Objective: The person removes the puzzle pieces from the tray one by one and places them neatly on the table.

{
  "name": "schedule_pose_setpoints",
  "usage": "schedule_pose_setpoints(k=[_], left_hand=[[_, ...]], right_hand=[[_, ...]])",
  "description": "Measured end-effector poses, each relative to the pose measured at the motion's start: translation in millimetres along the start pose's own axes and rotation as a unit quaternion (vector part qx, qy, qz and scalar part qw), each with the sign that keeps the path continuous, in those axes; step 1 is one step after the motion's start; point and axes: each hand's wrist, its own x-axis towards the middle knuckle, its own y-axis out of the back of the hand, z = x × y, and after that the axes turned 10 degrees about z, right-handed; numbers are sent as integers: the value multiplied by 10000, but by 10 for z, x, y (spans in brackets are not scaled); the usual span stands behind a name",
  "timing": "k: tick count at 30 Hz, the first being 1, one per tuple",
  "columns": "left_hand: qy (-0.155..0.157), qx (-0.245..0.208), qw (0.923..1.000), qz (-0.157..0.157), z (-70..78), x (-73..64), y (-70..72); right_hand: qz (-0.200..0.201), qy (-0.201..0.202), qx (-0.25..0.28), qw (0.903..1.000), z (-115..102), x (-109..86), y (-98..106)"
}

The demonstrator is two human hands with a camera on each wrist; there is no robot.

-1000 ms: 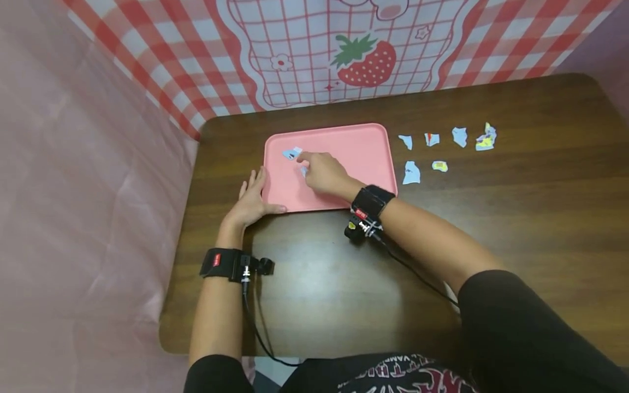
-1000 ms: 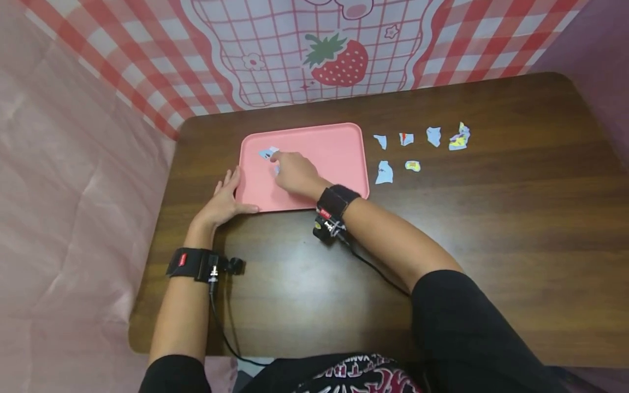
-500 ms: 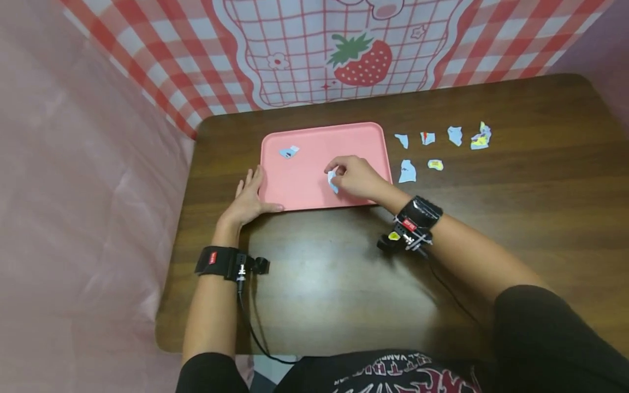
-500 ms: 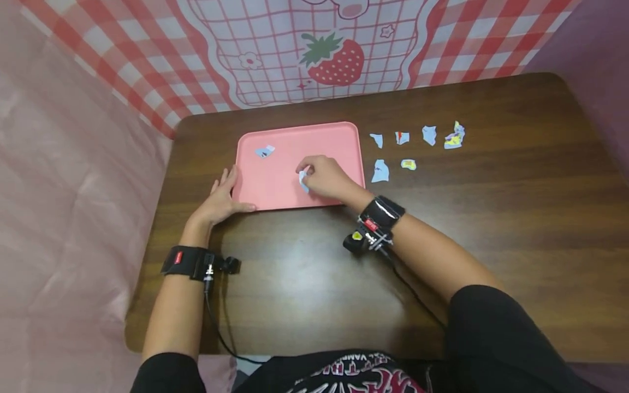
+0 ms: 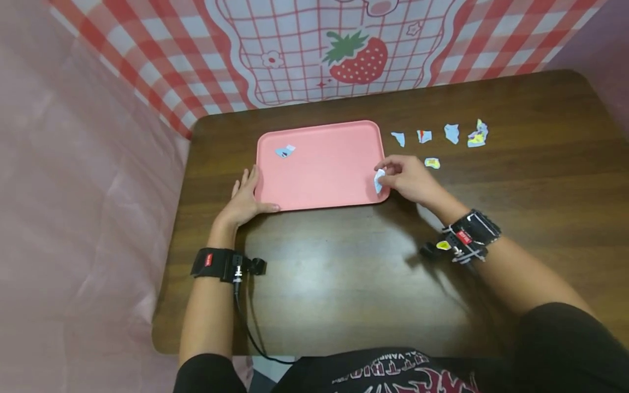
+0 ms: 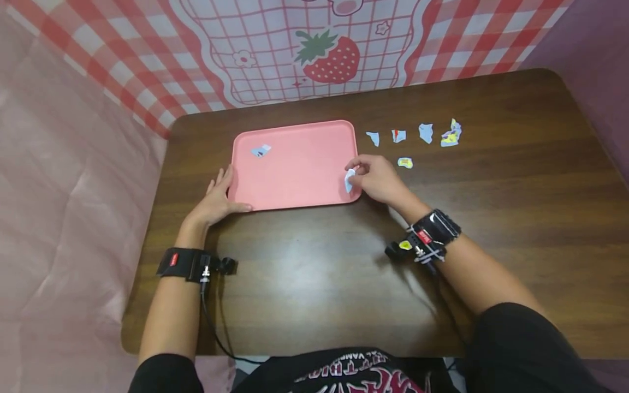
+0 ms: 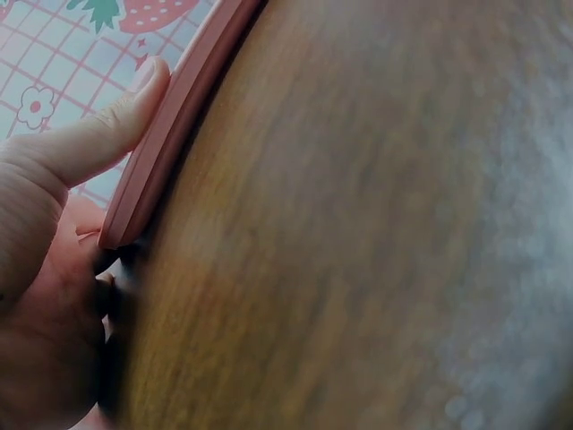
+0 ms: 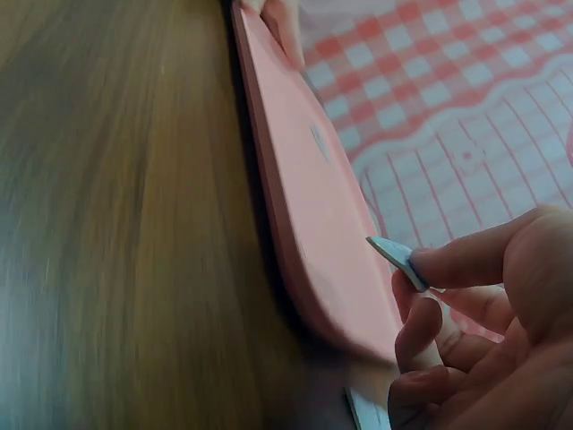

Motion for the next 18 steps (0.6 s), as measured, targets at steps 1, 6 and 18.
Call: schedule_pose_setpoints(k=[1, 6, 18], left_hand=[[18, -14, 10000, 5, 2, 3, -1], [-2, -51, 10000, -31, 8, 12, -24], [116, -105, 9999, -19, -24, -14, -37]], right_hand=[[61, -11, -53, 10000, 32, -14, 58], [371, -132, -242, 9989, 214, -76, 374], [582, -519, -726, 9943, 611, -64, 950]])
